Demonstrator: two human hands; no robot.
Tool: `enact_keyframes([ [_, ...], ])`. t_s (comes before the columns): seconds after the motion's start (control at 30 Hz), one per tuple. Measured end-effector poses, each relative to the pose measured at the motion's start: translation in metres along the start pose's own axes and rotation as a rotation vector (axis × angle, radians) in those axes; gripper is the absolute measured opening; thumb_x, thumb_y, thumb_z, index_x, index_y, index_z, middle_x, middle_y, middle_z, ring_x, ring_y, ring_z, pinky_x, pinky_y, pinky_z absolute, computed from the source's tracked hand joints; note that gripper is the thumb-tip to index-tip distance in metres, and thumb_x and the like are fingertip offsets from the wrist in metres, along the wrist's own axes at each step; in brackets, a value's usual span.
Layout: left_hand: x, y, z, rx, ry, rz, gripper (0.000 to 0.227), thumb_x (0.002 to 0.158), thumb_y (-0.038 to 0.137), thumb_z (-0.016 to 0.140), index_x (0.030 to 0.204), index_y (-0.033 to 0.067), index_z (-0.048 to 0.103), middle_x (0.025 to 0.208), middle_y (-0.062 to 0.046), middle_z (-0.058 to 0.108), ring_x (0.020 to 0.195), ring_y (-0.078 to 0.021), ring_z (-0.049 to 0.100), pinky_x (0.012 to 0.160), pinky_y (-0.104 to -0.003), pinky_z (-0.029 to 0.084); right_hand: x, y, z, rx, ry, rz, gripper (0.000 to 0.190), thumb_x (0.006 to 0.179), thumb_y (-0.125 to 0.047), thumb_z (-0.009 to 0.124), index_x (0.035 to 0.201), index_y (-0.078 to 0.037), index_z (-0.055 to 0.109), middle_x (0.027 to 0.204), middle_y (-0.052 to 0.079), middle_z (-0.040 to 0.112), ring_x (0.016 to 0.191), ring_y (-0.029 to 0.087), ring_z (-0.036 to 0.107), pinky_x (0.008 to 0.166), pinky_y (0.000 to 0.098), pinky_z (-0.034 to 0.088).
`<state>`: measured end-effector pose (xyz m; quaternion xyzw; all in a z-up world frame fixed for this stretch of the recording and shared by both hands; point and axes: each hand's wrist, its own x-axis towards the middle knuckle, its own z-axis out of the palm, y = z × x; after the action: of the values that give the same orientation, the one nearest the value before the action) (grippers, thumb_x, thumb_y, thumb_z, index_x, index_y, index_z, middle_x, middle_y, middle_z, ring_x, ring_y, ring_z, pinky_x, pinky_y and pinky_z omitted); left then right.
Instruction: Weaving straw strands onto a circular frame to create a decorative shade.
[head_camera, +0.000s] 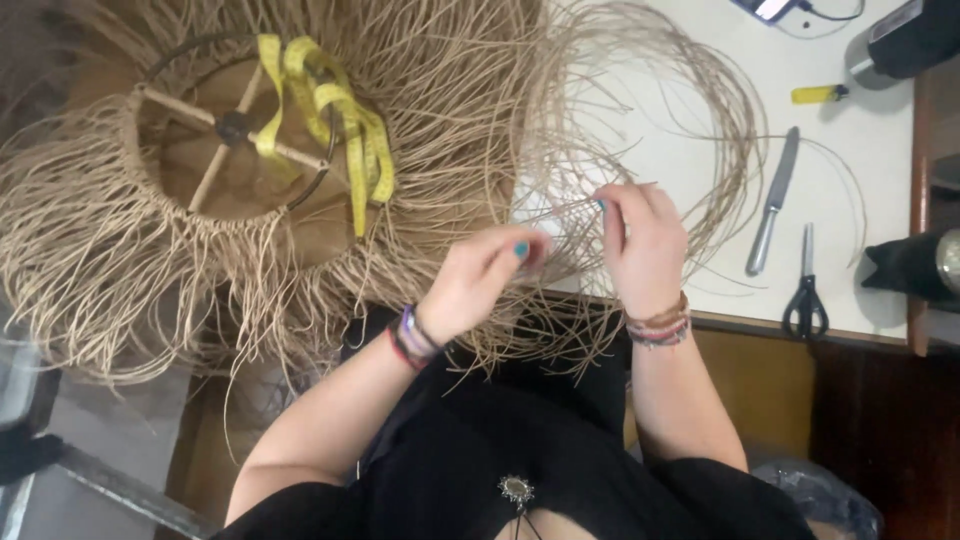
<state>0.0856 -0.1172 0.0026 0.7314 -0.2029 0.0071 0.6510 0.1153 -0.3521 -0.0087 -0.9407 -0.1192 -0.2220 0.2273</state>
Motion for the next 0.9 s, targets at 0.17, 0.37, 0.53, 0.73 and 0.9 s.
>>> enact_keyframes([
  [0.17,0.065,-0.032,0.025,-0.929,0.01,-0.301,0.048,0.109,0.037,0.05,0.146,0.0074,0.051,0.115,-0.015,0.066,0.107,-0.024,0.068,0.095,-0.036,0.057,-0.026,0.014,-0.02,0.134,-0.151,-0.171,0.023,0.1,-0.009,0.057,0.115,-0.018,0.072,0.087,0.007,0.062,0.084,0.034,0.068,0.074,0.0431,0.056],
  [0.37,0.107,-0.024,-0.031,-1.261,0.225,-0.4,0.038,0.104,0.023,0.055,0.136,0.0033,0.055,0.07,0.005,0.053,0.06,-0.0071,0.046,0.057,-0.019,0.039,-0.028,0.039,-0.071,-0.02,-0.122,-0.297,0.01,0.101,0.0,0.061,0.11,0.002,0.066,0.099,0.014,0.063,0.085,0.022,0.058,0.075,0.0303,0.051],
  [0.53,0.095,-0.021,-0.077,-1.181,0.31,-0.343,0.036,0.115,0.026,0.038,0.128,0.006,0.066,0.061,0.008,0.041,0.049,-0.0042,0.03,0.045,-0.02,0.025,-0.031,0.052,-0.106,-0.303,0.046,-0.209,0.012,0.104,0.008,0.07,0.111,-0.001,0.069,0.102,0.018,0.052,0.094,0.034,0.053,0.078,0.0431,0.046],
  [0.73,0.032,-0.006,-0.111,-0.745,0.259,-0.322,0.036,0.115,0.027,0.033,0.111,0.0139,0.067,0.058,0.009,0.04,0.044,-0.0047,0.028,0.04,-0.021,0.022,-0.043,0.057,-0.11,-0.385,0.148,-0.057,0.014,0.106,0.004,0.086,0.113,-0.007,0.083,0.096,0.011,0.044,0.089,0.03,0.049,0.074,0.0411,0.046],
  [0.9,-0.022,-0.013,-0.116,-0.7,0.368,-0.402,0.032,0.114,0.026,0.036,0.103,0.0112,0.061,0.064,0.006,0.048,0.046,-0.0048,0.036,0.042,-0.018,0.031,-0.039,0.045,-0.09,-0.556,-0.057,-0.073,0.016,0.103,-0.017,0.079,0.119,-0.015,0.082,0.079,0.005,0.043,0.072,0.025,0.048,0.062,0.0389,0.04],
])
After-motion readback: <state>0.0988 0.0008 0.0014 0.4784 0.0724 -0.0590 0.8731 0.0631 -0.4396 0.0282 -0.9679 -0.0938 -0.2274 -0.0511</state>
